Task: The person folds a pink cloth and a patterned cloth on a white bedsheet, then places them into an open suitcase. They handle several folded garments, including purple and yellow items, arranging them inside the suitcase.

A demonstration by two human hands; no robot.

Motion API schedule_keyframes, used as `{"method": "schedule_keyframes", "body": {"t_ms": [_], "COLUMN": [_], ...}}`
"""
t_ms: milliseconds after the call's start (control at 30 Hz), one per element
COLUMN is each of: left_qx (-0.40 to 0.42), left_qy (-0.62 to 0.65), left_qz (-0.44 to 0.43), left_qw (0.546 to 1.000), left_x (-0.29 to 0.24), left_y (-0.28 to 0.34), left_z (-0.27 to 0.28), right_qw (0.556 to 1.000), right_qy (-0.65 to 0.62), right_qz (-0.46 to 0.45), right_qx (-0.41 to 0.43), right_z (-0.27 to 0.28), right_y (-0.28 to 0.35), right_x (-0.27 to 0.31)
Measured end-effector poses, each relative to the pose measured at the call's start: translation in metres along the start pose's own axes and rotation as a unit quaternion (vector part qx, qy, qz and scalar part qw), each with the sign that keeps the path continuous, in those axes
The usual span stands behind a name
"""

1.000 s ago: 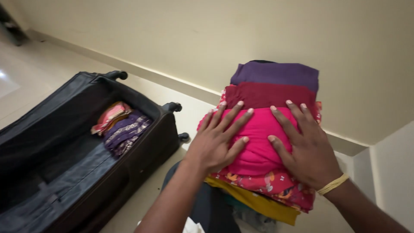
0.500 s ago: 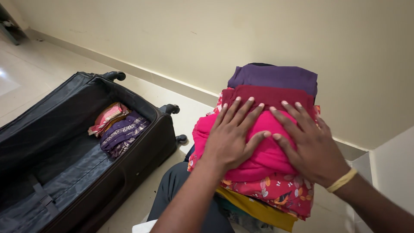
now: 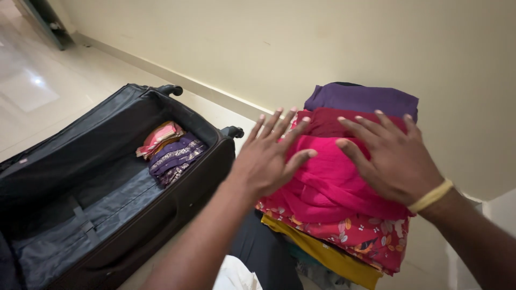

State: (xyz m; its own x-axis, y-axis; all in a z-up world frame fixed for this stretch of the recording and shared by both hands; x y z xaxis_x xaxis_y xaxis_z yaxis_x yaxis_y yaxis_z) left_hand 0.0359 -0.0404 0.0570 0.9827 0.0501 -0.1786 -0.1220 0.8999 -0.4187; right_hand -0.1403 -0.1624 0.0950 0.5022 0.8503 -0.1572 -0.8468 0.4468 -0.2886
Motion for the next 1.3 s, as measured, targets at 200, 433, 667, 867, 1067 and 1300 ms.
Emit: {"method": "schedule_keyframes", "body": {"t_ms": [200, 433, 667, 867, 1067, 1300], "left_qx": [0.02, -0.001, 0.017, 0.065, 0.106, 0.117], "left_qy": [-0.019, -0.015, -0.047, -0.072, -0.148, -0.109], "left_qz": [0.063, 0.144, 0.224, 0.282, 0.27, 0.324], "left_qw": [0.998, 0.989, 0.973, 0.954, 0.946, 0.933], "left_x": [0.054, 0.131, 0.223, 0.274, 0.342, 0.351], "left_y": [0.032, 0.106, 0.166, 0.167, 0.161, 0.176], "left_z": [0.024, 0.04, 0.028, 0.003, -0.056, -0.116], "right_qw": [0.992, 0.936, 0.903, 0.902, 0.898, 0.908], "right_qy": [0.008, -0.032, -0.009, 0.015, 0.022, 0.011], "right_qz": [0.099, 0.327, 0.4, 0.383, 0.394, 0.316], "right_qx": [0.079, 0.128, 0.159, 0.2, 0.192, 0.274], "right_z": [0.001, -0.017, -0.041, -0.094, -0.152, -0.209], "right_y": [-0.054, -0.114, -0.166, -0.204, -0.238, -0.256], "right_x": [0.059, 0.17, 0.26, 0.31, 0.348, 0.351]}}
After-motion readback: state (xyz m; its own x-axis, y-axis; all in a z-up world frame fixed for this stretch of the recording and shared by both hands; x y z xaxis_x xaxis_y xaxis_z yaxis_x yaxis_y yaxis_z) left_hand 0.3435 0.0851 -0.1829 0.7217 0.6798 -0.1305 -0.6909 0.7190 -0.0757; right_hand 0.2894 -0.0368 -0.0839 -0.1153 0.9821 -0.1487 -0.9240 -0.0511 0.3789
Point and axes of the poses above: each hand's wrist, its own y-axis away from the middle knuckle, its own z-axis out of the back of the hand, x = y × z, the point moved 5 cm from there along -y, towards the middle knuckle, and after that the axes turned 6 degrees about x, right-handed, at the moved point
